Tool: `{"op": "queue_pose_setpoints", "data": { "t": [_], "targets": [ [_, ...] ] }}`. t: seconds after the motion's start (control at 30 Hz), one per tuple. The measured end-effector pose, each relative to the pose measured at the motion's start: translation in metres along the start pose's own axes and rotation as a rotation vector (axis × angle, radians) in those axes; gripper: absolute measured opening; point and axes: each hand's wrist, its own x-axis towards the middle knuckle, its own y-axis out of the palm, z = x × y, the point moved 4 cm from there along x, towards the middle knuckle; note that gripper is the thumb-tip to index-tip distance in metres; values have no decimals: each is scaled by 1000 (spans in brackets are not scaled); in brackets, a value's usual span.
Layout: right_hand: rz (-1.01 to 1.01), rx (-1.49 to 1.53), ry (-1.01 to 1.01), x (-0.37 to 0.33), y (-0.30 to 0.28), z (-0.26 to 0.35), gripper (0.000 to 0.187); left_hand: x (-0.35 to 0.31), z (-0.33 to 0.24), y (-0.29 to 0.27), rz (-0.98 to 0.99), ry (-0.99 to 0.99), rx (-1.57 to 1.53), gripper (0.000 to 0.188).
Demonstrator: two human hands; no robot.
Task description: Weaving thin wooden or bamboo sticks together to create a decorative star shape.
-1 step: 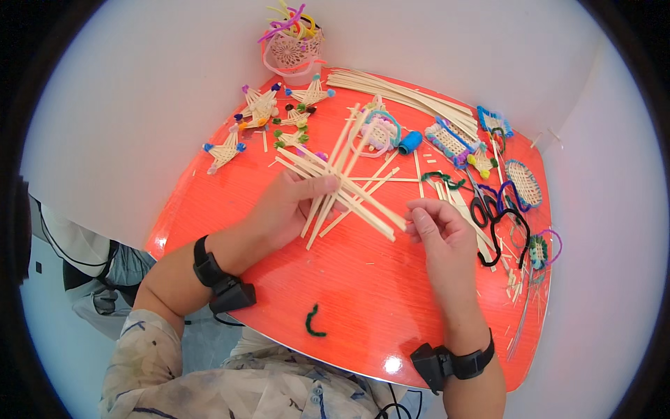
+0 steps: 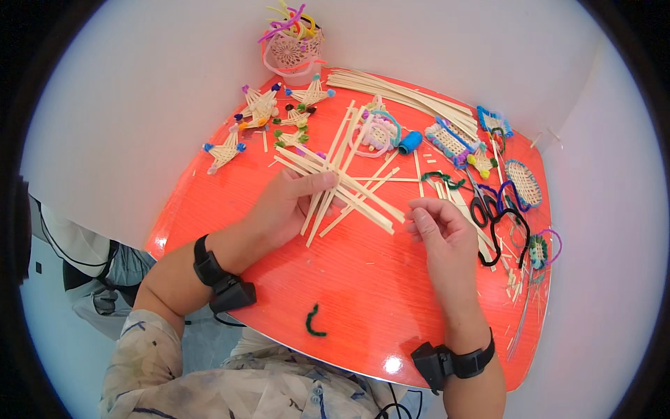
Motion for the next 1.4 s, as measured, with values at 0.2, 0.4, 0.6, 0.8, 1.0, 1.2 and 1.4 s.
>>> {"op": "queue_pose_setpoints", "data": {
  "t": [0.2, 0.4, 0.6, 0.8, 1.0, 1.2, 1.4],
  "targets": [
    [-112, -140, -29, 5, -15, 6, 17, 3, -2, -5, 4, 46, -54, 17],
    [-151, -532, -9, 16, -25, 19, 16, 8, 8, -6, 0, 9, 64, 17],
    [-42, -1105, -42, 26, -9, 0, 16, 3, 8, 1, 19, 46, 89, 20],
    [4, -1351, -75, 30, -11, -3, 16, 1, 9, 1, 46, 34, 147, 19],
    [57, -1443, 60, 24, -8, -3, 26, 3, 12, 1, 68, 36, 169, 20],
    [4, -1274, 59, 2, -11, 14, 21, 0, 13, 3, 120, -59, 164, 17],
    [8, -815, 107, -8, -32, 9, 17, -1, 15, 6, 224, -77, 134, 17]
  ]
}}
